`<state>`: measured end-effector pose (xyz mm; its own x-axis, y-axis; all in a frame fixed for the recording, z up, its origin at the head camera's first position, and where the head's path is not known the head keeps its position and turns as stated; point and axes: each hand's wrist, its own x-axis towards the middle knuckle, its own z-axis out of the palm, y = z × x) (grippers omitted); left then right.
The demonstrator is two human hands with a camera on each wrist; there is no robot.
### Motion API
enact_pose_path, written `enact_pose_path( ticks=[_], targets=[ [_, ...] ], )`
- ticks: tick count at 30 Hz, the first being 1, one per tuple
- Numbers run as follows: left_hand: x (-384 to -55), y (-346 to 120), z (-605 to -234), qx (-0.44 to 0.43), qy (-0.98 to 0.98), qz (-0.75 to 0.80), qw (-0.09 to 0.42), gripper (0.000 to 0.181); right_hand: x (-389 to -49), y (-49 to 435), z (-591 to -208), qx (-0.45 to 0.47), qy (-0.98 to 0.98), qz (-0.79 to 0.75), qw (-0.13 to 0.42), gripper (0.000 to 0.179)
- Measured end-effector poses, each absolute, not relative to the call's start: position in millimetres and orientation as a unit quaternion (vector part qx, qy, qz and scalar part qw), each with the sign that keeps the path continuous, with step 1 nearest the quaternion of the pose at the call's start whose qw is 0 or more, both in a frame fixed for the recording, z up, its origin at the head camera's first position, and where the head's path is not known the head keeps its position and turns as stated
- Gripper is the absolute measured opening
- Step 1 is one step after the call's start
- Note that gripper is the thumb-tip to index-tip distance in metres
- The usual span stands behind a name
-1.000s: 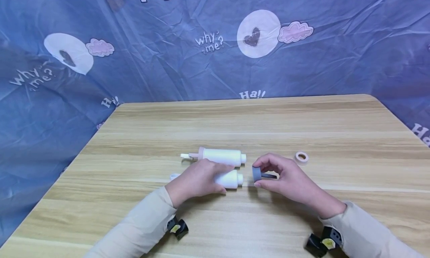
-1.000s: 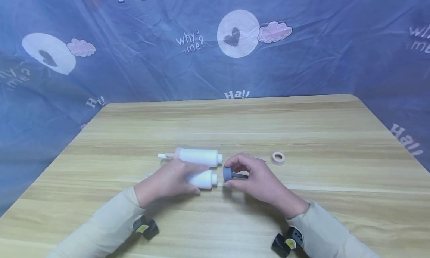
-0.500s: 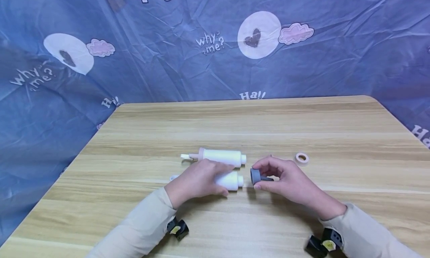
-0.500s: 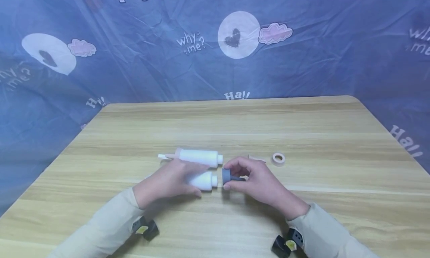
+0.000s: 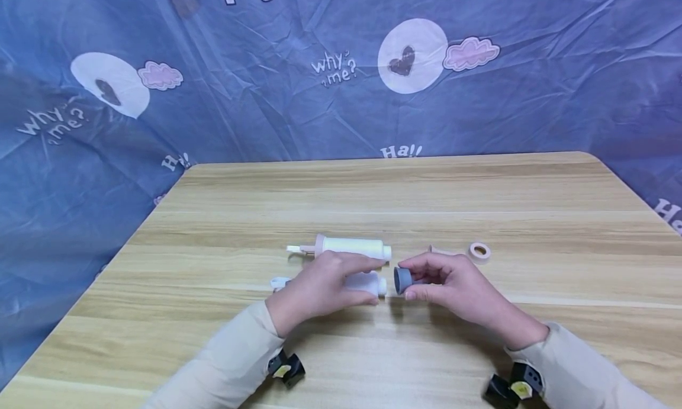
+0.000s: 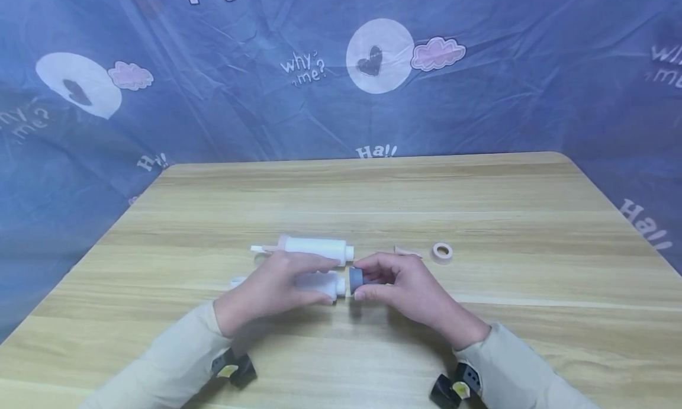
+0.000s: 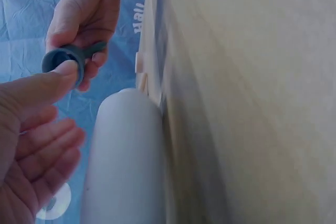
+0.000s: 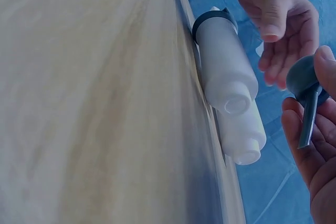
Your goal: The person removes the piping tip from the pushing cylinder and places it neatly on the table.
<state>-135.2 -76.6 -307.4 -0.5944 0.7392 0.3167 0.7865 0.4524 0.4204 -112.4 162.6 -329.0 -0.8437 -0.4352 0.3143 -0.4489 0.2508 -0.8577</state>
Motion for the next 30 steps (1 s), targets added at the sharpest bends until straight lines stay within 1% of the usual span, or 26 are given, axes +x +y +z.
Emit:
enact_pose_path(
  ticks=[5,9,18,24,30],
  targets=[
    [-132,-72,-311,-0.477,-0.817,-0.302,0.112,0.047,-113,161,-330,0.295,-0.768,0.568,-0.002,0.034],
    [-130,-67,-311,-0.49,-0.798,-0.322,0.141,0.044,-113,160,-331,0.301,-0.755,0.582,-0.009,0.034],
    [-127,-62,-310,-0.504,-0.782,-0.34,0.137,0.041,-112,159,-330,0.289,-0.754,0.59,-0.003,0.028],
    [-126,-61,-311,-0.51,-0.778,-0.339,0.144,0.041,-109,156,-330,0.284,-0.755,0.591,0.0,0.028],
    [-125,-62,-313,-0.511,-0.773,-0.347,0.14,0.039,-105,153,-330,0.281,-0.754,0.594,-0.002,0.027]
  ],
)
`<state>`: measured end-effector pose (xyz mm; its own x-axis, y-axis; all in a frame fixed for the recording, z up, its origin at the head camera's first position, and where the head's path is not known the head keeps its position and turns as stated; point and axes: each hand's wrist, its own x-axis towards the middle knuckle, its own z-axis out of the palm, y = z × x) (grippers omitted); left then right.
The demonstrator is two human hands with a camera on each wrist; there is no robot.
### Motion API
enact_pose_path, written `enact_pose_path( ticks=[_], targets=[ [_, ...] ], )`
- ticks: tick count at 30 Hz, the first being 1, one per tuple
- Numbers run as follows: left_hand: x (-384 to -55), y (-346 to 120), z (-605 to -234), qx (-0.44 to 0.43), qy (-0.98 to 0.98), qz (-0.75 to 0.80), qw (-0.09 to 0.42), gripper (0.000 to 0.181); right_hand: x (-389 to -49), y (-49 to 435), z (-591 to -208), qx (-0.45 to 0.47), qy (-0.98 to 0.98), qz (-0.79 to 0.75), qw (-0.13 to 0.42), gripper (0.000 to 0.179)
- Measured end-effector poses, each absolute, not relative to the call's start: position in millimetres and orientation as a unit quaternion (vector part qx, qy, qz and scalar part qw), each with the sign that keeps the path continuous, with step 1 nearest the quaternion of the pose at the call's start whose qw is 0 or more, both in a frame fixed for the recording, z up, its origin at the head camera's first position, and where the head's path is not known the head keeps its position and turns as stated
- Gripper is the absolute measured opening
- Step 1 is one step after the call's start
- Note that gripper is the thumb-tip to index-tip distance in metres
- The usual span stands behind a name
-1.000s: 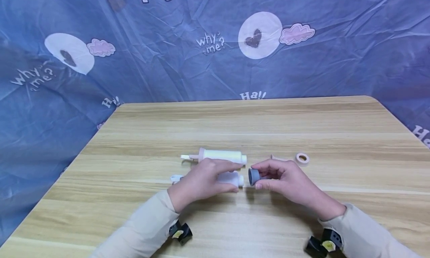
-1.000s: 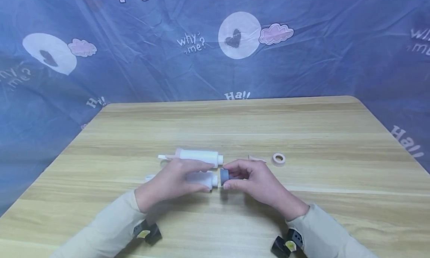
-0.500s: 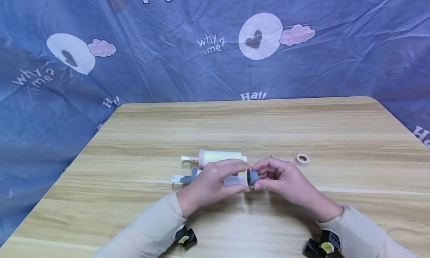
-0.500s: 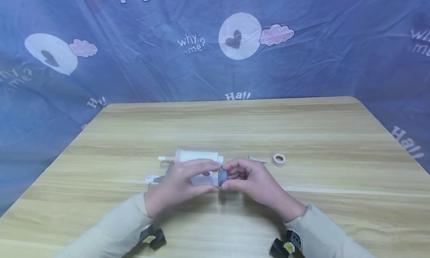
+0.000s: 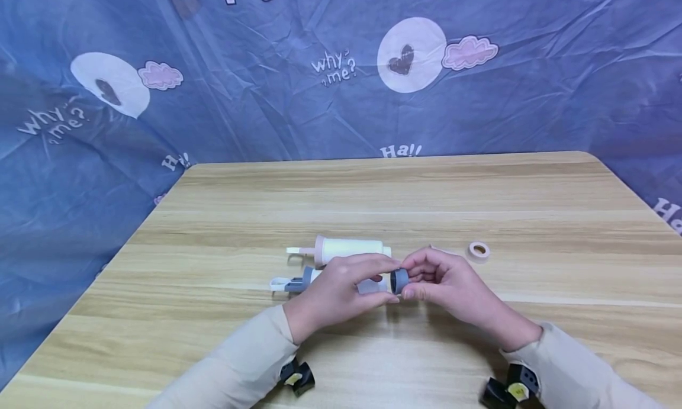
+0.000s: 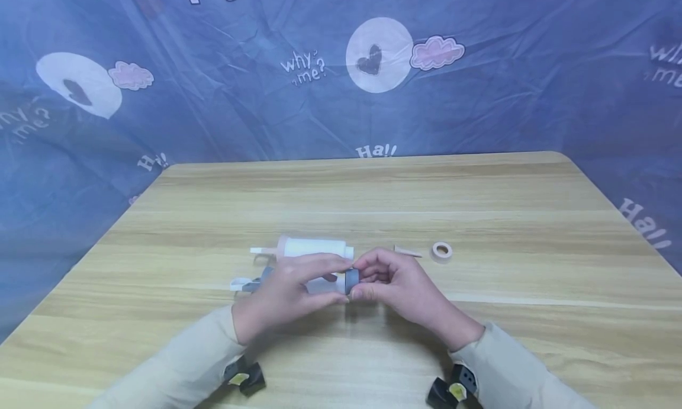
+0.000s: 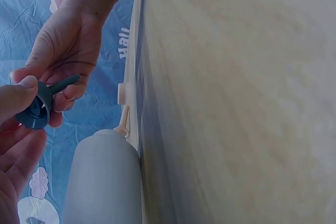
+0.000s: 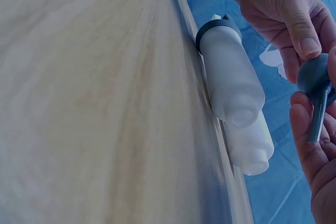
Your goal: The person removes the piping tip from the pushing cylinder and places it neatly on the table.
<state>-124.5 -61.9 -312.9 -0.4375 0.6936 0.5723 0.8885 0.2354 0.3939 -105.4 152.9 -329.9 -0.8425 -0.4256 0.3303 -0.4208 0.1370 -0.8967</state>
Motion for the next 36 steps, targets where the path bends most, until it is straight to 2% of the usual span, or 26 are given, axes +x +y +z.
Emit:
enact_pose_path(
  ticks=[9,16,27,36],
  targets=[
    [-128,-65,-309,-0.506,-0.775,-0.346,0.155,0.037,-109,155,-329,-0.265,0.764,-0.587,0.033,0.028],
    [-130,-68,-309,-0.487,-0.773,-0.371,0.167,0.039,-108,160,-326,-0.232,0.784,-0.575,0.039,0.021],
    [-132,-76,-309,-0.465,-0.779,-0.392,0.157,0.038,-107,166,-320,-0.227,0.785,-0.576,0.036,0.009],
    [-131,-74,-309,-0.454,-0.775,-0.419,0.132,0.038,-108,165,-321,-0.222,0.774,-0.592,0.017,0.008]
  ],
)
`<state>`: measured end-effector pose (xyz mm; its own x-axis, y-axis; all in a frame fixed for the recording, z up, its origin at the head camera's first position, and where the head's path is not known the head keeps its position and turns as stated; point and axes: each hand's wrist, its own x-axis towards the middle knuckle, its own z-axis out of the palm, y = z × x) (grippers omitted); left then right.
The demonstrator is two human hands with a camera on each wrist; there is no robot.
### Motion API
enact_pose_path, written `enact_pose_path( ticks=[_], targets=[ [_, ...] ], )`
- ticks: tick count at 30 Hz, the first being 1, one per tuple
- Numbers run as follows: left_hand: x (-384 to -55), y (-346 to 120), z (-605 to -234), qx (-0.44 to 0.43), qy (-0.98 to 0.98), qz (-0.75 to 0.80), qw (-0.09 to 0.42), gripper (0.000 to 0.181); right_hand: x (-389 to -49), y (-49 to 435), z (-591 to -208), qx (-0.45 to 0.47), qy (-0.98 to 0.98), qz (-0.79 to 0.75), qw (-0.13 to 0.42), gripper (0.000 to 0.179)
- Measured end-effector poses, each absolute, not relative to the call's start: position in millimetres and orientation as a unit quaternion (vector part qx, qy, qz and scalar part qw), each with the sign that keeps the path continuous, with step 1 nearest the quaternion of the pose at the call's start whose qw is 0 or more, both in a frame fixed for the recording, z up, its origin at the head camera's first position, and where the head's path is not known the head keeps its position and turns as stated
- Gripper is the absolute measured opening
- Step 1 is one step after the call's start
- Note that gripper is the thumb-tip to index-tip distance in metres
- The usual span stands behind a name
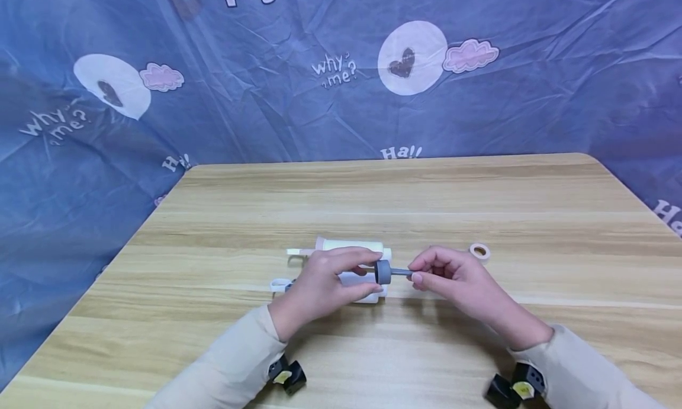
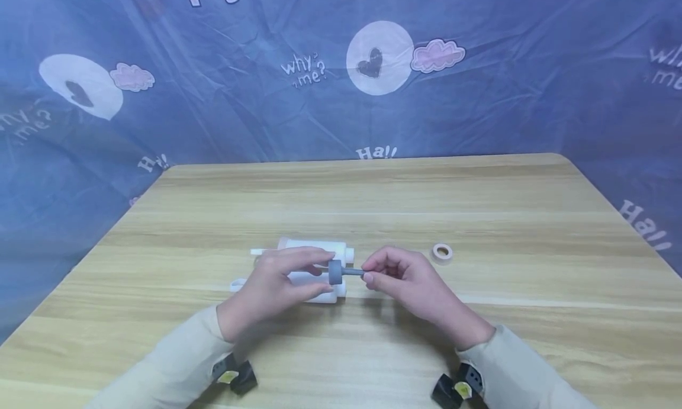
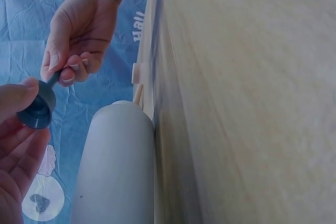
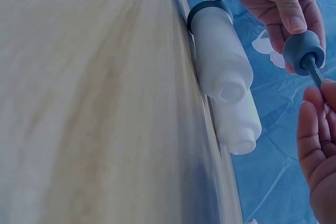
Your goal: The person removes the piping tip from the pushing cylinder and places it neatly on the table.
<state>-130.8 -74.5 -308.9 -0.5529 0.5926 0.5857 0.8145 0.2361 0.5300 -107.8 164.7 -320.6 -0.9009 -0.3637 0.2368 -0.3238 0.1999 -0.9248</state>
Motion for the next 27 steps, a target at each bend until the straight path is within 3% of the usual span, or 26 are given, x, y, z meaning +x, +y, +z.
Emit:
enact_pose_path(
  ticks=[18,27],
  targets=[
    [-124.4,-71.2,-307.7,-0.431,-0.776,-0.458,0.051,0.04,-108.5,159.6,-323.4,-0.269,0.75,-0.604,-0.012,0.011],
    [-123.9,-69.5,-308.9,-0.435,-0.782,-0.442,0.061,0.038,-108.0,155.8,-324.6,-0.281,0.73,-0.623,0.0,0.011]
  ],
)
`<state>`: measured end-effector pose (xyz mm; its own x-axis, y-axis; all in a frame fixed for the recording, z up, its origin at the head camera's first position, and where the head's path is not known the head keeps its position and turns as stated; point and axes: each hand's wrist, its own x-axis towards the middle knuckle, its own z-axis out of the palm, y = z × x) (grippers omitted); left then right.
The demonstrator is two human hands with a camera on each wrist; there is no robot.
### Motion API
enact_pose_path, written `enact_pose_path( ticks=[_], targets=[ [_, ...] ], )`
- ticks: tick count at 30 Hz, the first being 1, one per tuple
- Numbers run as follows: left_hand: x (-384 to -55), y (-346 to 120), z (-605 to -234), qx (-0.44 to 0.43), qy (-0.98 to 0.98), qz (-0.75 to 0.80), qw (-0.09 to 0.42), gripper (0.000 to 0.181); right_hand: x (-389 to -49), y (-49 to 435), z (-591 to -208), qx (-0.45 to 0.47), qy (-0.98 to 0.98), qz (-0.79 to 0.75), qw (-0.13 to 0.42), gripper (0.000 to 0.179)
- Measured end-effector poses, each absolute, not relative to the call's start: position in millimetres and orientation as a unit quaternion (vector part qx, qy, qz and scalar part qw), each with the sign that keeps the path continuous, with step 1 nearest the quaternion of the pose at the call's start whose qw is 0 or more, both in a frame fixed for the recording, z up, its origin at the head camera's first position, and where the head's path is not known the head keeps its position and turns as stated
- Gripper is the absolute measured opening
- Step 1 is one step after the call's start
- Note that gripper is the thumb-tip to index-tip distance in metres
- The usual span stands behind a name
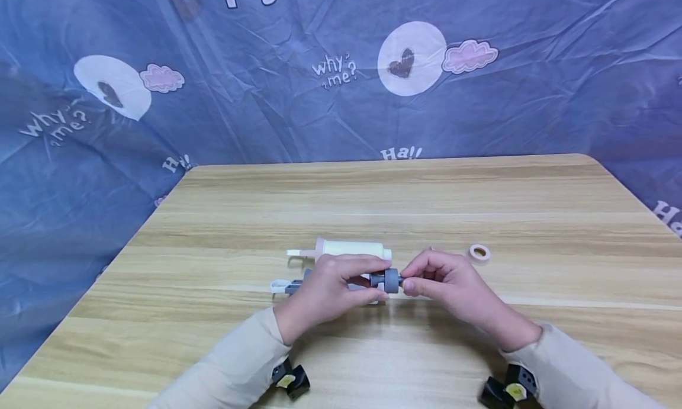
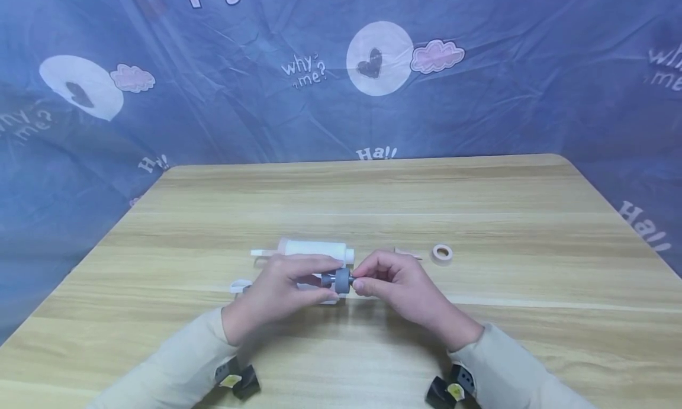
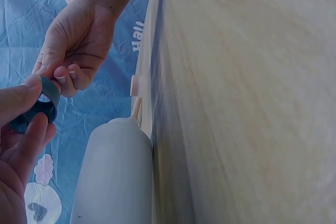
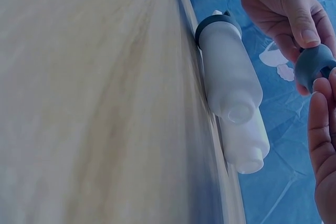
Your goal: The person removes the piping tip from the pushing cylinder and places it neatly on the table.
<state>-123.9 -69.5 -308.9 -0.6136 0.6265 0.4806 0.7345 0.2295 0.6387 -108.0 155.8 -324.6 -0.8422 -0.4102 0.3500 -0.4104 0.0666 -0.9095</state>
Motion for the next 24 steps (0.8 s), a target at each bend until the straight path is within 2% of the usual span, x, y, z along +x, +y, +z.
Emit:
enact_pose_path(
  ticks=[15,24],
  targets=[
    [-124.0,-69.4,-309.3,-0.428,-0.785,-0.441,0.085,0.038,-107.6,155.3,-324.8,0.241,-0.752,0.614,0.011,0.01],
    [-124.4,-68.3,-309.6,-0.434,-0.782,-0.434,0.109,0.038,-102.5,150.7,-318.7,0.214,-0.775,0.593,0.033,0.023]
  ],
)
